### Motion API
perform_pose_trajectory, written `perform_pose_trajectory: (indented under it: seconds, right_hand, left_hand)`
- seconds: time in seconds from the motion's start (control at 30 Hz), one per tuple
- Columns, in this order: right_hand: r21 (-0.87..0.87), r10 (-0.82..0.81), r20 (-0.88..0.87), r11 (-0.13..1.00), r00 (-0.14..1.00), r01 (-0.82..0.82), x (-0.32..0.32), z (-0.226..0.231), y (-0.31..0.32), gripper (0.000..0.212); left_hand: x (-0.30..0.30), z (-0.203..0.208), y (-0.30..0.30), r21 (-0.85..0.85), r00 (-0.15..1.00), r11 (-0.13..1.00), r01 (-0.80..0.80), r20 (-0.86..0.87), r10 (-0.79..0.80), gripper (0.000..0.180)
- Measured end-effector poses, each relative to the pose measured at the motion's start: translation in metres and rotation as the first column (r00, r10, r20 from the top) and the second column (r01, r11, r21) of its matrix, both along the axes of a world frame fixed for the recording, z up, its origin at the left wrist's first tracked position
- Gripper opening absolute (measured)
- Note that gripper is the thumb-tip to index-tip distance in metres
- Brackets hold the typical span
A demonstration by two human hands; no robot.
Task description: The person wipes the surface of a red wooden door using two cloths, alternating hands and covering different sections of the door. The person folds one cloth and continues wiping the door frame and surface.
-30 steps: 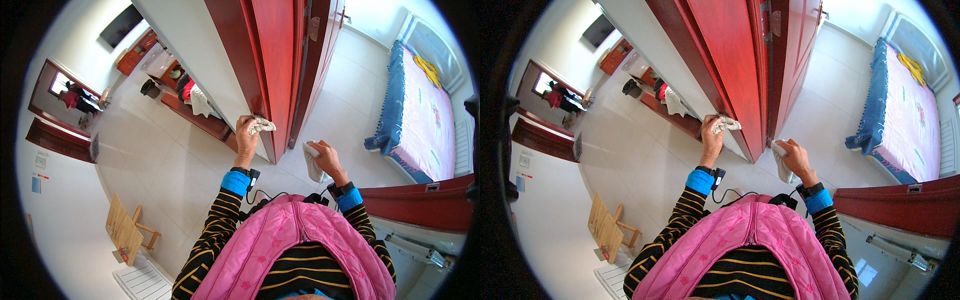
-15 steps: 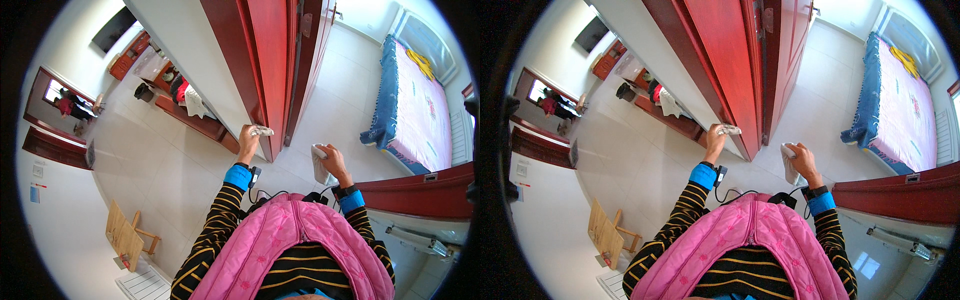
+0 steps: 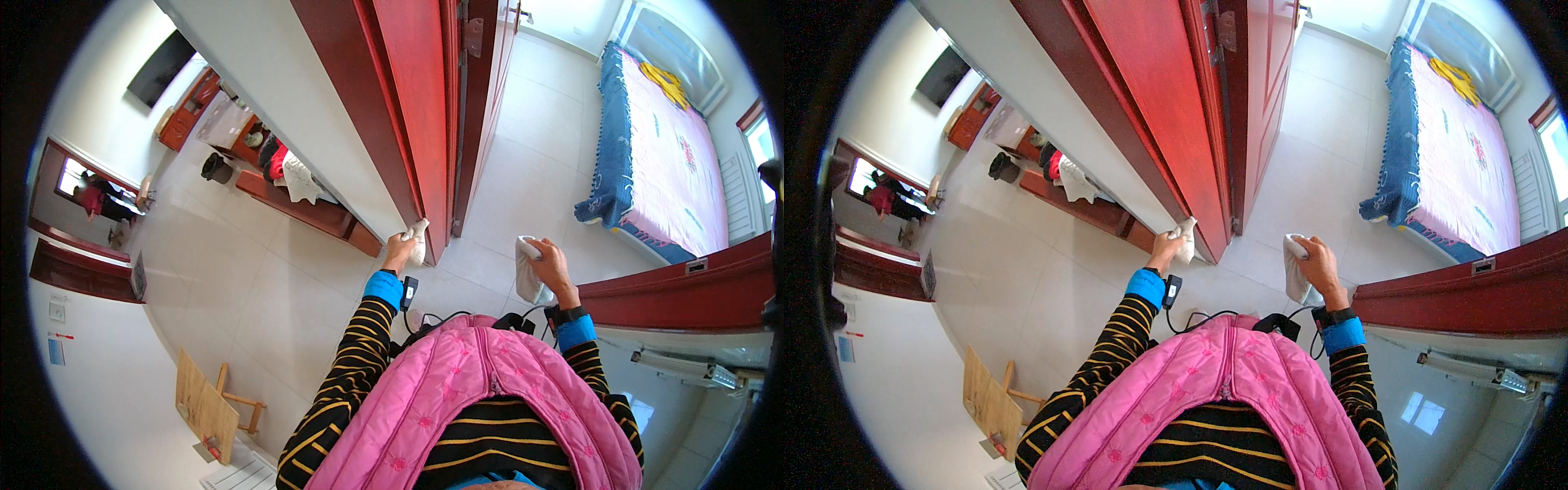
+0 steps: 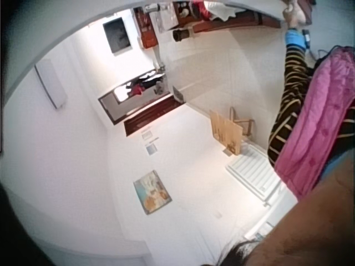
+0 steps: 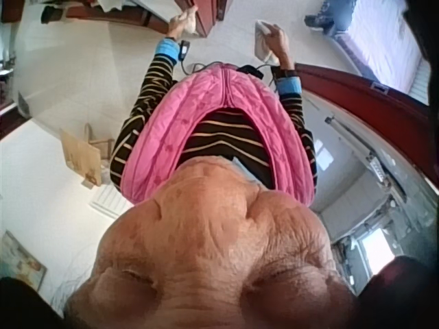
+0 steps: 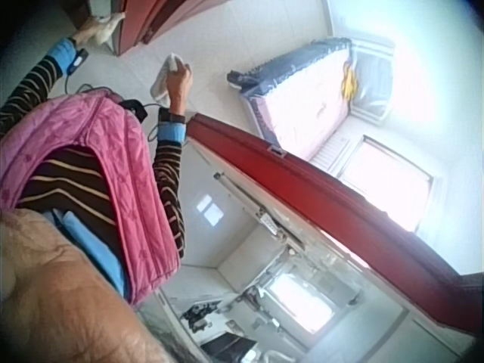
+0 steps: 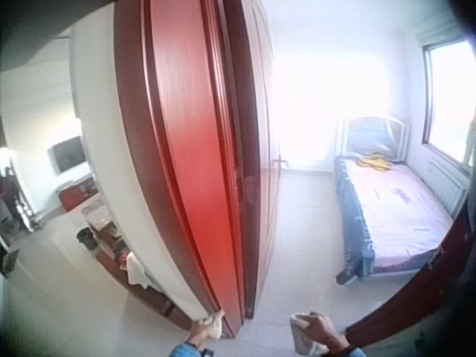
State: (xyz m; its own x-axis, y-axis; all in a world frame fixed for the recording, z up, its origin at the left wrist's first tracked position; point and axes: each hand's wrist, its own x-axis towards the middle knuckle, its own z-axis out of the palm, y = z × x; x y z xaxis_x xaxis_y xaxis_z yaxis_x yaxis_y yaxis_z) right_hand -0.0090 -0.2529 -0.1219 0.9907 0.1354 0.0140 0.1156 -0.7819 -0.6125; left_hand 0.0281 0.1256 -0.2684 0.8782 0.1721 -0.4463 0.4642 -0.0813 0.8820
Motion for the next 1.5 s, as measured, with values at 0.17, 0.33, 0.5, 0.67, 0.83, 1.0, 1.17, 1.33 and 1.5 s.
perform_pose_trajectory:
  seconds: [0.17, 0.33, 0.5, 0.67, 0.83, 1.0, 1.17, 1.33, 1.5]
  right_hand:
    - [0.023, -0.038, -0.018, 0.999, 0.999, 0.038, 0.002, -0.005, -0.008, 0.038]
    - [0.016, -0.044, -0.035, 0.999, 0.998, 0.044, 0.004, -0.004, -0.007, 0.038]
    - [-0.009, -0.037, -0.056, 0.999, 0.998, 0.036, 0.003, 0.001, -0.001, 0.039]
    - [0.013, -0.050, -0.032, 0.999, 0.998, 0.051, -0.002, 0.006, 0.000, 0.037]
    - [0.019, -0.059, -0.034, 0.998, 0.998, 0.059, -0.005, 0.002, -0.007, 0.037]
    - [0.039, -0.057, -0.022, 0.998, 0.998, 0.058, -0.003, -0.007, -0.013, 0.039]
    - [0.049, -0.036, -0.022, 0.998, 0.999, 0.037, 0.000, -0.007, -0.009, 0.038]
    - [0.049, -0.014, -0.035, 0.999, 0.999, 0.016, 0.005, -0.003, -0.002, 0.037]
    - [0.051, 0.008, -0.014, 0.999, 1.000, -0.008, 0.009, -0.008, 0.000, 0.037]
  left_hand:
    - [-0.009, -0.006, 0.032, -0.211, 0.960, 0.976, -0.054, -0.280, -0.007, 0.046]
    - [-0.008, 0.000, 0.055, -0.355, 0.972, 0.931, -0.088, -0.235, 0.003, 0.046]
    - [-0.002, -0.010, 0.042, -0.587, 0.982, 0.808, -0.050, -0.174, -0.066, 0.040]
    - [0.018, -0.008, 0.019, -0.644, 0.963, 0.742, -0.184, -0.270, 0.004, 0.040]
    - [0.043, 0.006, 0.011, -0.690, 0.977, 0.707, -0.156, -0.215, 0.006, 0.041]
    - [0.041, 0.032, 0.007, -0.664, 0.984, 0.731, -0.158, -0.171, 0.058, 0.039]
    - [0.029, 0.085, 0.008, -0.695, 0.999, 0.719, -0.032, -0.017, 0.028, 0.037]
    - [0.023, 0.135, 0.006, -0.706, 0.990, 0.706, 0.064, 0.136, 0.046, 0.032]
    - [0.021, 0.175, 0.007, -0.674, 0.975, 0.733, 0.092, 0.211, 0.072, 0.029]
